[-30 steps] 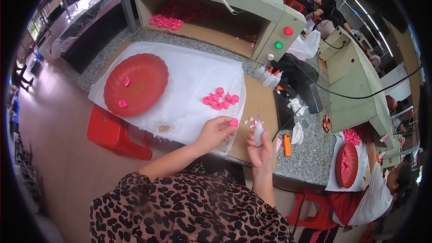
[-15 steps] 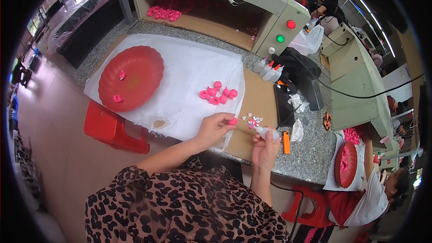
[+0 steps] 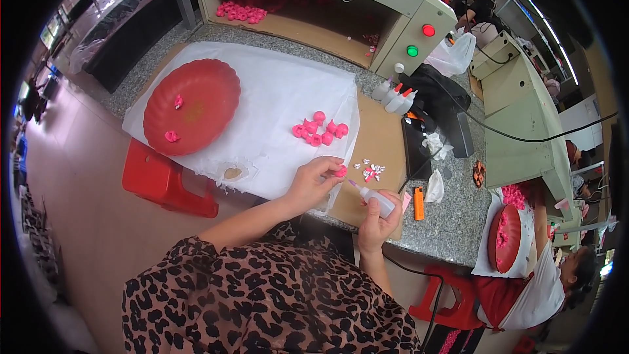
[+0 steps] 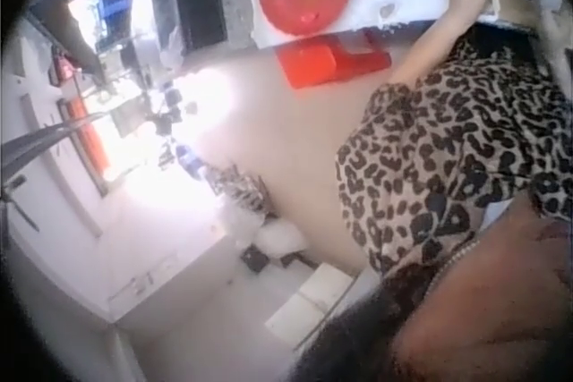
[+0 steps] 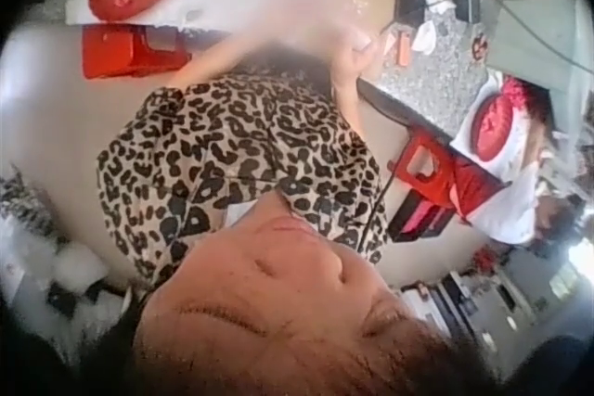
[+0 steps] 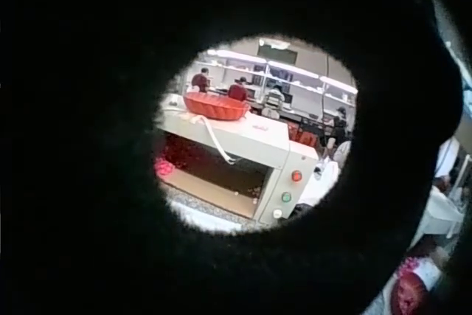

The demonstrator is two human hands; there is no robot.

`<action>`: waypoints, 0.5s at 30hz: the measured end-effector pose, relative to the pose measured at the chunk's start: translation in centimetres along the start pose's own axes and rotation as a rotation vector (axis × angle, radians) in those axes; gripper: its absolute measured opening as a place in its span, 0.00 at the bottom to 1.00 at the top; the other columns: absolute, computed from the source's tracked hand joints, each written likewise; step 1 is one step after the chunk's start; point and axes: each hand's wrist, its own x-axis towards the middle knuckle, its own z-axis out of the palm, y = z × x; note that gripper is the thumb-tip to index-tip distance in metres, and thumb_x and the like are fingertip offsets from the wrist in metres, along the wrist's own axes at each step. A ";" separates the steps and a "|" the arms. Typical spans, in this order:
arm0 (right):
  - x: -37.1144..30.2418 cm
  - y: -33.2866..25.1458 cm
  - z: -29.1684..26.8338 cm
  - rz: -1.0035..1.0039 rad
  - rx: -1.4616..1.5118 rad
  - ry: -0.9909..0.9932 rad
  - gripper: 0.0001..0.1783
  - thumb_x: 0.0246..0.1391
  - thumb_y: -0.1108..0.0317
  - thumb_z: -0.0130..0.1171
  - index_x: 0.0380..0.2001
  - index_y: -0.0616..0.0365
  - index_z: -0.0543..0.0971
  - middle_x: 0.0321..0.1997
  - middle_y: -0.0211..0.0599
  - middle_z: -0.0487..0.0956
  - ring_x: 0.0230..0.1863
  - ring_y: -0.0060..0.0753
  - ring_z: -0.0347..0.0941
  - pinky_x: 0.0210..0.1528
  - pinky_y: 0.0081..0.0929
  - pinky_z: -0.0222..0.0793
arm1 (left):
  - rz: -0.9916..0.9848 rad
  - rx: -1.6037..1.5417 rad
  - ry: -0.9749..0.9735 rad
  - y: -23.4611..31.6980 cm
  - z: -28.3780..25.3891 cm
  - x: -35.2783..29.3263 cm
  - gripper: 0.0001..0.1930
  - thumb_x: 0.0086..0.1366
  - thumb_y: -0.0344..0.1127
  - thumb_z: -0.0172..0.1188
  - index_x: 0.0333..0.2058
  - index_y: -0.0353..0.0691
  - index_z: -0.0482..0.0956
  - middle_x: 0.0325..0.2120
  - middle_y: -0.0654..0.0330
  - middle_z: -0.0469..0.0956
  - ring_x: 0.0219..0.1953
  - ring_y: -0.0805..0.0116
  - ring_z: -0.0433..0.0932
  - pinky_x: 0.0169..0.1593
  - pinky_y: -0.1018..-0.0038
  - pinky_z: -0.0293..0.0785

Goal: The person retrieves plastic pieces from a heating unit, applies glue to them using a squeeze bottle, and attaches small decorative parts to each piece by hand before setting them on the work surface.

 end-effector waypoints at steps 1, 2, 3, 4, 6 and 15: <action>0.0 0.0 0.0 0.005 -0.005 0.002 0.09 0.48 0.74 0.50 0.33 0.65 0.65 0.32 0.39 0.65 0.27 0.27 0.66 0.29 0.20 0.65 | 0.000 0.000 0.000 0.0 0.0 0.0 0.08 0.51 0.26 0.57 0.31 0.34 0.71 0.36 0.55 0.72 0.29 0.72 0.74 0.32 0.80 0.70; 0.0 0.0 0.0 0.005 -0.005 0.002 0.09 0.48 0.74 0.50 0.33 0.65 0.65 0.32 0.39 0.65 0.27 0.27 0.66 0.29 0.20 0.65 | 0.000 0.004 0.001 0.0 0.0 0.0 0.08 0.50 0.26 0.57 0.31 0.34 0.71 0.36 0.55 0.72 0.29 0.72 0.74 0.32 0.80 0.70; 0.0 0.0 -0.1 0.011 -0.021 -0.002 0.09 0.48 0.74 0.50 0.33 0.65 0.65 0.32 0.39 0.65 0.27 0.27 0.66 0.29 0.20 0.65 | 0.001 0.007 0.000 0.1 0.0 0.0 0.08 0.50 0.26 0.57 0.31 0.34 0.71 0.36 0.55 0.72 0.29 0.72 0.74 0.32 0.80 0.70; 0.0 0.0 -0.1 0.017 -0.036 -0.006 0.09 0.48 0.74 0.50 0.32 0.65 0.65 0.33 0.39 0.65 0.27 0.27 0.66 0.29 0.20 0.65 | 0.000 0.007 0.001 0.1 0.0 0.0 0.08 0.50 0.26 0.57 0.31 0.34 0.71 0.36 0.55 0.72 0.29 0.72 0.74 0.32 0.80 0.70; 0.0 0.0 -0.1 0.021 -0.038 -0.006 0.09 0.48 0.73 0.50 0.32 0.65 0.65 0.33 0.39 0.65 0.27 0.27 0.66 0.29 0.20 0.65 | 0.008 0.010 0.009 0.1 -0.1 0.0 0.08 0.50 0.26 0.57 0.31 0.34 0.71 0.36 0.55 0.72 0.28 0.72 0.74 0.32 0.80 0.70; 0.1 0.3 -0.4 0.025 -0.066 -0.051 0.10 0.49 0.74 0.50 0.34 0.64 0.63 0.35 0.38 0.64 0.28 0.23 0.66 0.31 0.16 0.65 | -0.002 -0.006 0.004 0.2 0.0 -0.1 0.08 0.50 0.26 0.57 0.31 0.34 0.71 0.36 0.55 0.72 0.28 0.72 0.74 0.32 0.80 0.70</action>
